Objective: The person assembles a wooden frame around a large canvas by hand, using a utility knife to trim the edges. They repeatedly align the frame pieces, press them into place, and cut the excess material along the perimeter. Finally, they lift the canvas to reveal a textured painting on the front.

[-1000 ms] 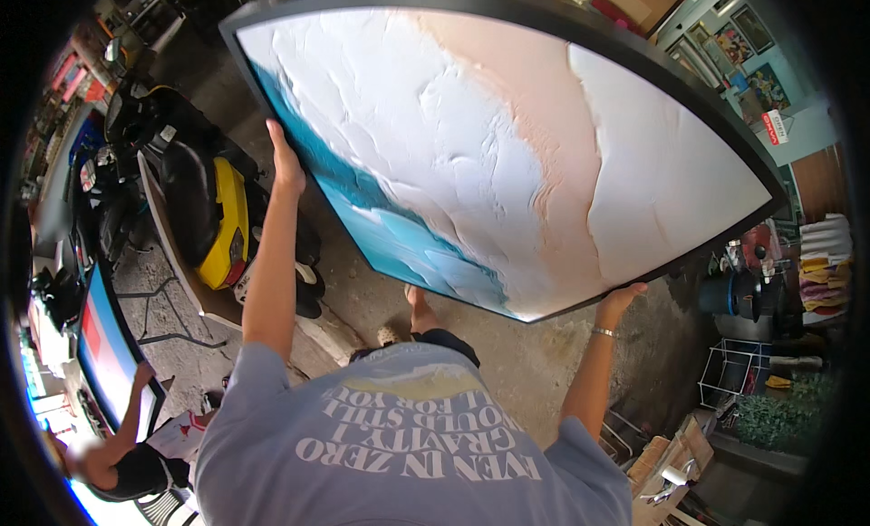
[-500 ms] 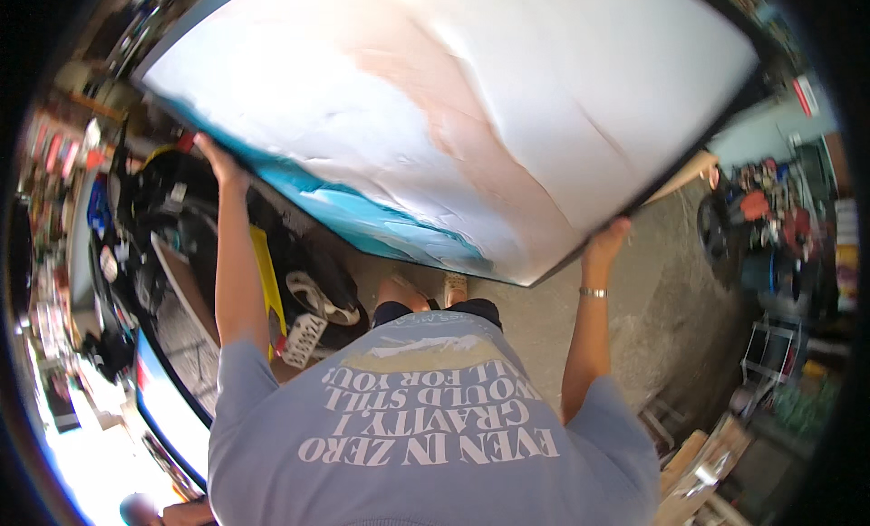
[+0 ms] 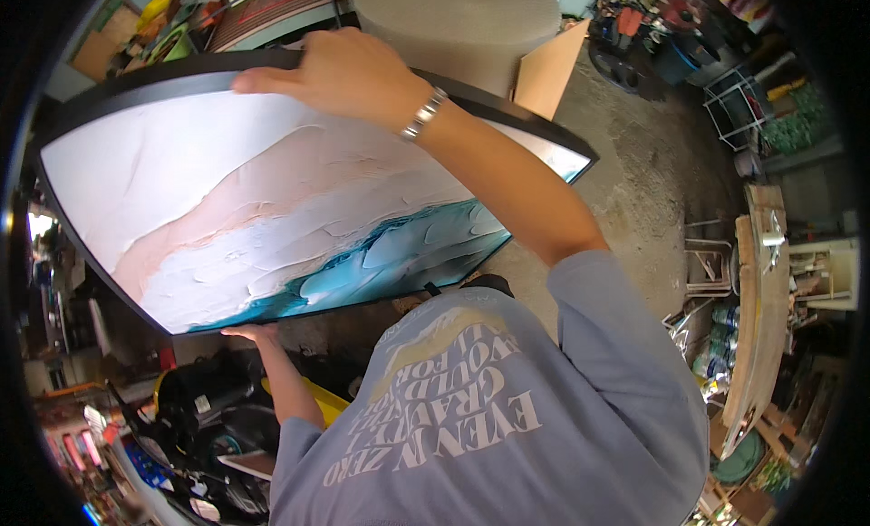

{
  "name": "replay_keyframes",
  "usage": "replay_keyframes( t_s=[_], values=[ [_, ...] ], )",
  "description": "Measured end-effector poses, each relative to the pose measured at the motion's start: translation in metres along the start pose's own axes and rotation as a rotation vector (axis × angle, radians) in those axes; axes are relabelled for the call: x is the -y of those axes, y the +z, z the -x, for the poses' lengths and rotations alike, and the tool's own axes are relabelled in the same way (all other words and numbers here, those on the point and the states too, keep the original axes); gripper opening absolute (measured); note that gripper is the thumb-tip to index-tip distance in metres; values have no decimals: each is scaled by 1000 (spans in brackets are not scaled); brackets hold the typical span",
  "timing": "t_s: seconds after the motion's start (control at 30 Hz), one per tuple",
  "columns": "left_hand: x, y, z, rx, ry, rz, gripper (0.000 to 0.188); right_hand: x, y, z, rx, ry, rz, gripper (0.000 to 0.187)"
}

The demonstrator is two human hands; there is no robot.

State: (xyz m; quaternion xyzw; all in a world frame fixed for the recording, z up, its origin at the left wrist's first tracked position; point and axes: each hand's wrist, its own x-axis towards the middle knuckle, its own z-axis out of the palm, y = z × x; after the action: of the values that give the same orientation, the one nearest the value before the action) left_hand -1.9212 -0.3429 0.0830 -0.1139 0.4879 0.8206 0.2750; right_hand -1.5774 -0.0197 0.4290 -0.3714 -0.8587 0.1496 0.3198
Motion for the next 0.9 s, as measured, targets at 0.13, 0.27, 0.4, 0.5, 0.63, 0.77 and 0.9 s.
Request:
replay_keyframes(
  t_s=[0.13,0.27,0.4,0.5,0.63,0.77,0.9],
  values=[
    [19,-13,-6,82,-153,63,120,72,-3,-59,321,-54,137,107],
    [58,4,4,87,-291,154,121,97,27,-129,290,-275,132,110],
    [73,-11,7,102,-411,189,121,108,27,-144,461,-328,93,105],
    [72,0,20,78,-499,149,120,105,8,-144,616,-286,53,96],
    [63,3,28,53,-549,102,119,104,-1,-143,588,-259,81,92],
    [61,-2,26,117,-555,98,123,103,-18,-132,504,-264,92,94],
    [71,7,42,131,-593,91,120,86,-66,-105,542,-90,136,96]
  ],
)
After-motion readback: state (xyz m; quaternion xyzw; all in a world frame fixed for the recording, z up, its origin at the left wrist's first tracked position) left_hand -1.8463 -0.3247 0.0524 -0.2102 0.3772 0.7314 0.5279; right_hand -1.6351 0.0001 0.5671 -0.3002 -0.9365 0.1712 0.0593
